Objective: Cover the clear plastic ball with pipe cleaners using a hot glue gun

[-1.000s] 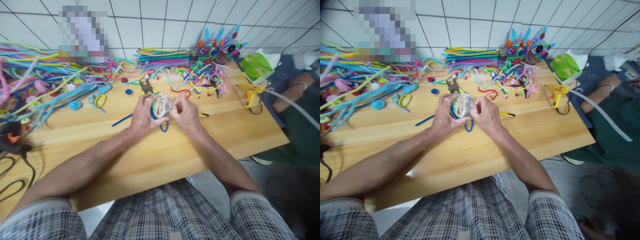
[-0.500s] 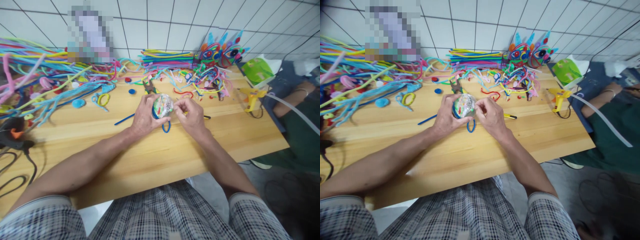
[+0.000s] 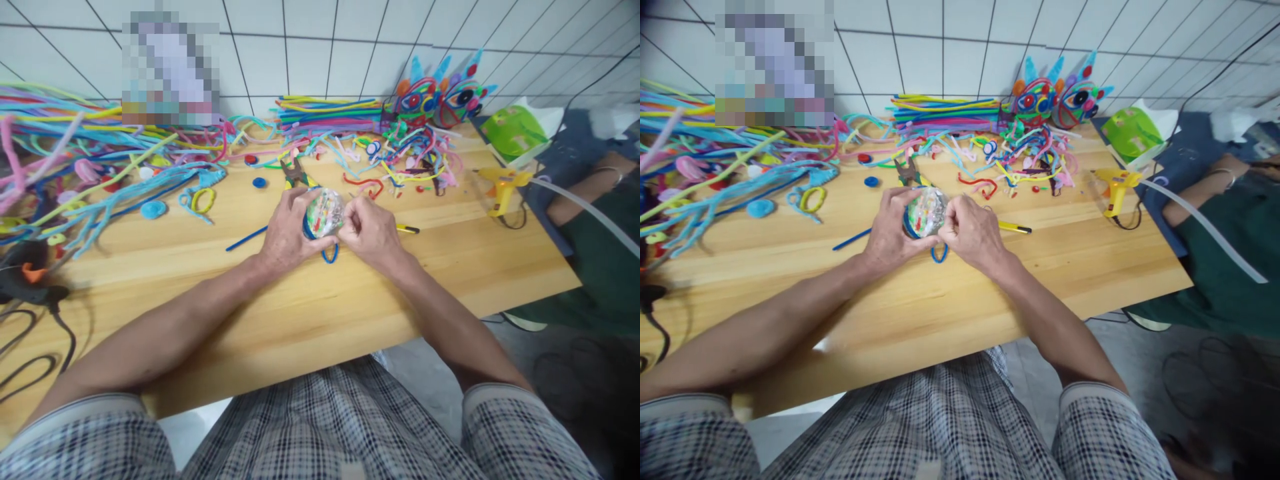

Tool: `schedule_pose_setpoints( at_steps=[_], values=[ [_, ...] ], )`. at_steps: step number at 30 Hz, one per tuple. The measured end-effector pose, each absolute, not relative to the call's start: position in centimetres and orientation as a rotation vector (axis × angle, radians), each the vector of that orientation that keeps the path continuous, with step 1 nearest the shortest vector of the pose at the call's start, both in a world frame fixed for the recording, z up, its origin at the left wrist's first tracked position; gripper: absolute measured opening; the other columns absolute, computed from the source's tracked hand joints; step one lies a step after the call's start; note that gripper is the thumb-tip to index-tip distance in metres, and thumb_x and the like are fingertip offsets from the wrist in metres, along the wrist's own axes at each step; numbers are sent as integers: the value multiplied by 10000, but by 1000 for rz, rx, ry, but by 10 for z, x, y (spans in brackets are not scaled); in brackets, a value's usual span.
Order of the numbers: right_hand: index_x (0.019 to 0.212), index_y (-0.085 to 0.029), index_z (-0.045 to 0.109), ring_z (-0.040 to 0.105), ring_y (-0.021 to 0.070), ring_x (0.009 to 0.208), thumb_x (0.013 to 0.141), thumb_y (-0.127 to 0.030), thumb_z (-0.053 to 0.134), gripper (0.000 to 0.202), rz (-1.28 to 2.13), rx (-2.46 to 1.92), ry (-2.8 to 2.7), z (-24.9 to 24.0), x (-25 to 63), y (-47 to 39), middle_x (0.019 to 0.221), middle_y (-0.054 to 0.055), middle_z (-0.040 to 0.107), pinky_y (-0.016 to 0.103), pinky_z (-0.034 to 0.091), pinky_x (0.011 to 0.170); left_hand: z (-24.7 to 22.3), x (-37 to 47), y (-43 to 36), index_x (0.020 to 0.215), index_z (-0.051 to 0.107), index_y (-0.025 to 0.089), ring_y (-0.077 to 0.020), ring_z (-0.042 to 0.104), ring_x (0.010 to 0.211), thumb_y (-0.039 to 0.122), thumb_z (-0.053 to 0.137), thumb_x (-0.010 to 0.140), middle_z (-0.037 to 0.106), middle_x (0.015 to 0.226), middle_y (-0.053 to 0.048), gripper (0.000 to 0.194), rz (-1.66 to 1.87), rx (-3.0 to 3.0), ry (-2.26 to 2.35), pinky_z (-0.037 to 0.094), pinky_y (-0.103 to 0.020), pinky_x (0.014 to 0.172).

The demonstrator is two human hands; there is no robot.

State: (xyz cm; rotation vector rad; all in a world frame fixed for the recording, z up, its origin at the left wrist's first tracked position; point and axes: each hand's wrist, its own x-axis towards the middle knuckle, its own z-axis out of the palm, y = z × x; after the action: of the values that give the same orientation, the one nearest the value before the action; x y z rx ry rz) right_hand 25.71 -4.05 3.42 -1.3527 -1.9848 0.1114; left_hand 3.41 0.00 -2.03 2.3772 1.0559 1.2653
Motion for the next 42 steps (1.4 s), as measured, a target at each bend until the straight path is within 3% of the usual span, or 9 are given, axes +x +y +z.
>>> schedule_pose_setpoints(
  at_steps=[6, 12, 18, 23, 34, 42],
  values=[
    [870, -281, 557, 570, 198, 681, 886, -208, 598, 86, -90, -1283, -1971, 23, 254, -42, 779, 2, 652, 361, 457, 688, -20, 34, -1, 1608, 492, 287, -386, 687, 1399, 700, 938, 861, 640, 1499, -156, 963, 1351, 2399, 1001, 593, -596, 1195],
    [910, -270, 603, 552, 159, 635, 942, -195, 608, 82, -5, -1155, -1898, 22, 255, -42, 780, -21, 669, 320, 456, 647, -18, 30, 2, 1565, 508, 255, -349, 708, 1351, 648, 950, 886, 678, 1441, -137, 901, 1389, 2350, 1014, 615, -534, 1161],
    [969, -256, 667, 588, 157, 655, 1001, -211, 650, 57, 90, -1138, -1889, 30, 259, -40, 807, -12, 707, 311, 478, 645, -18, 29, 2, 1570, 505, 277, -357, 698, 1381, 589, 984, 863, 668, 1479, -132, 909, 1381, 2316, 974, 605, -550, 1184],
    [948, -244, 686, 635, 163, 678, 1029, -187, 634, 113, -54, -1117, -2001, 38, 262, -43, 835, 12, 749, 317, 492, 664, -18, 29, 1, 1587, 517, 288, -374, 684, 1405, 598, 988, 854, 656, 1499, -138, 925, 1362, 2304, 956, 610, -580, 1197],
    [919, -233, 694, 691, 219, 781, 985, -123, 584, 169, -243, -1412, -2162, 55, 255, -51, 849, 54, 767, 356, 456, 713, -21, 35, 0, 1595, 492, 295, -378, 687, 1394, 703, 974, 828, 619, 1502, -139, 993, 1343, 2354, 1019, 615, -596, 1192],
    [883, -260, 584, 617, 196, 742, 872, -152, 627, 117, 198, -1408, -1960, 42, 254, -37, 809, 6, 689, 335, 466, 726, -16, 32, 2, 1560, 521, 315, -403, 672, 1417, 691, 976, 842, 626, 1484, -148, 929, 1321, 2300, 983, 613, -656, 1190]
  ],
)
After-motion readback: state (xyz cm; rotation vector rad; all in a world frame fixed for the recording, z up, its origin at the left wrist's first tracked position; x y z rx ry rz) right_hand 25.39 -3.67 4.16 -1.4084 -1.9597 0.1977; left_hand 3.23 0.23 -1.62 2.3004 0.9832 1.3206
